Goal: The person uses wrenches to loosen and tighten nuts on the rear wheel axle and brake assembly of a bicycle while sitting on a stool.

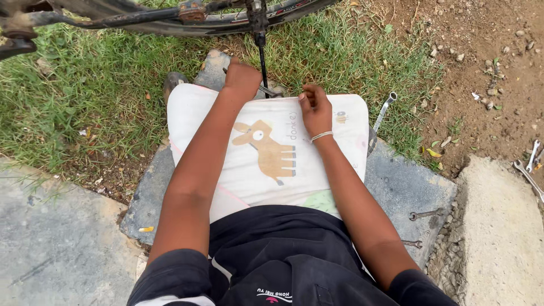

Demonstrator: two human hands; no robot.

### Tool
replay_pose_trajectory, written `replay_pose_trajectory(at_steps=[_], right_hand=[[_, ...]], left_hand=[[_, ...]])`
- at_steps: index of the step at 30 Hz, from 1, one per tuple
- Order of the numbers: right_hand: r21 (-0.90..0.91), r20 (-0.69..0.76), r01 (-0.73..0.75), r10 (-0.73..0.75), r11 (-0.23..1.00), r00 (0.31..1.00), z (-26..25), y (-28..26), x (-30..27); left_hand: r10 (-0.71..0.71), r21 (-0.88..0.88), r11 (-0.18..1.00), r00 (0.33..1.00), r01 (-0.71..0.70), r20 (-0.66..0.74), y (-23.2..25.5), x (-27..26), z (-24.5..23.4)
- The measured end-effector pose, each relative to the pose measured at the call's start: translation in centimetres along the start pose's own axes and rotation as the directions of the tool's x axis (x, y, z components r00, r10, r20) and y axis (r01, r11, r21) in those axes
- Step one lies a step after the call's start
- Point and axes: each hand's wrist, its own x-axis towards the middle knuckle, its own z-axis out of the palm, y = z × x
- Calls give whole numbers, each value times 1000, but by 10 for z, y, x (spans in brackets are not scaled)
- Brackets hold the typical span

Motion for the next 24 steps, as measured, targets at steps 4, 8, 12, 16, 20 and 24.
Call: replay_pose_trajectory(at_steps=[4, 8, 12, 16, 20, 24], right_hand=[[-369, 9, 449, -479, 814, 878, 0, -60, -24], [-527, 23, 612, -710, 590, 704, 1, -113, -29], [-422, 106, 421, -417, 803, 903, 3, -111, -38], [-436, 243, 480, -414, 761, 877, 1, -131, -53], [-350, 237, 489, -429, 799, 872, -6, -135, -55], [-515, 205, 528, -501, 675, 841, -21, -134, -46]], left_hand=[[-99, -67, 995, 861, 76, -498, -12, -52, -83], [-64, -100, 995, 840, 12, -538, 3, -121, -165], [-45, -94, 995, 805, -14, -592, 19, -163, -193], [-90, -87, 995, 719, 41, -689, 32, -166, -201], [-41, -117, 992, 778, -42, -627, 40, -159, -189], [-113, -208, 977, 712, -47, -693, 50, -157, -192]])
